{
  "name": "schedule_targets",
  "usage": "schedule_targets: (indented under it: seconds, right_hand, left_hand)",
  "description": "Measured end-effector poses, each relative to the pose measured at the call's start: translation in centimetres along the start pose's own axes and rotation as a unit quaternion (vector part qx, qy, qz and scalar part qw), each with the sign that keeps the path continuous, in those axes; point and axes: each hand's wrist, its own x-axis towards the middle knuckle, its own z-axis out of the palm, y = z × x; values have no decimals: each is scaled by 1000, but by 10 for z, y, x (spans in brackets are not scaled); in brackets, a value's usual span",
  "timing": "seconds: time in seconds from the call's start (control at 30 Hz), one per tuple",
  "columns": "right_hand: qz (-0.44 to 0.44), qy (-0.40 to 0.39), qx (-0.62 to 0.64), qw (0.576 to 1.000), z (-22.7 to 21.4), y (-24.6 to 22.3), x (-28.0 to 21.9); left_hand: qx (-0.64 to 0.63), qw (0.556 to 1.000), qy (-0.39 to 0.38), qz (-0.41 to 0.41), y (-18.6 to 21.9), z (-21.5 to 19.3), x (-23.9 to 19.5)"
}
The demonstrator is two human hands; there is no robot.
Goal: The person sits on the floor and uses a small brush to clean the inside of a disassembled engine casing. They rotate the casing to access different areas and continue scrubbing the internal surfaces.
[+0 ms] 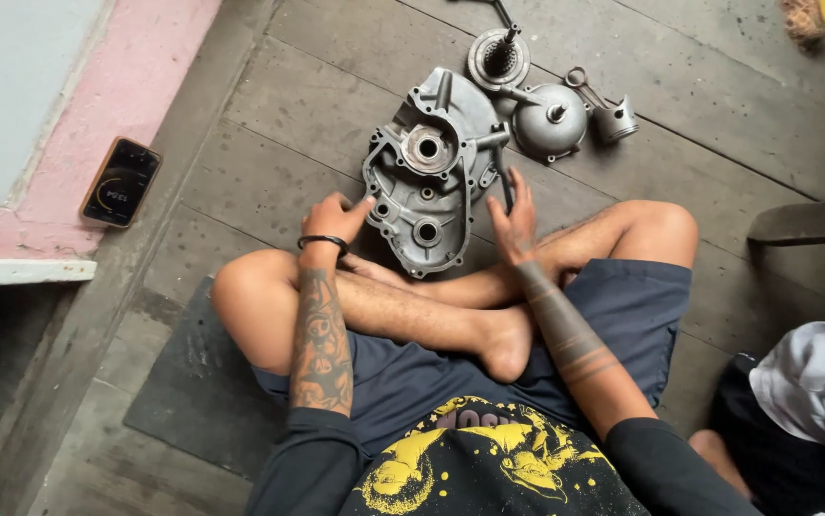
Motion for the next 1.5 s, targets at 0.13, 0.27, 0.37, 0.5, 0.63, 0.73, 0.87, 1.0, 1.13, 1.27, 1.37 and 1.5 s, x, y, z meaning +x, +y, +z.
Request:
schedule_targets:
  seconds: [0.13,0.27,0.37,0.5,0.63,0.73,0.87,1.0,1.13,1.27,1.37,1.5]
  right_hand:
    - [24,-48,-7,999,6,-15,-18]
    - [2,-99,-112,989,19,-1,-25]
    - [-25,-85,-91,992,23,-1,-25]
    - [-58,-62,-23,996,21,-2,-23]
    - [-96,-70,8,993,15,20,4]
    - [-58,-145,-10,988,2,24,21]
    - [-3,-187,-53,981,-4,37,51]
    - [5,-201,-96,975,-13,64,71]
    - [-21,-220,-117,968,-31,34,69]
    - [-17,-189,-181,965,-48,1,48]
    - [10,-136,-172,976,-55,-10,29]
    - [29,-90,-135,986,-56,-8,13]
  left_hand:
    - [-64,995,63,52,-10,24,57]
    - [-92,989,65,99,3,30,54]
    - [-104,985,69,117,8,24,40]
    - [-132,982,42,129,-1,26,37]
    - [-124,984,42,125,-23,53,69]
    - [-148,980,38,129,-36,66,75]
    - [-134,983,7,129,-24,53,39]
    - [-97,982,-38,156,-11,42,12]
    - [-69,987,-8,147,-10,37,27]
    - [-118,975,86,169,8,25,58]
    - [-155,966,94,187,16,26,92]
    - [-201,960,66,184,24,40,125]
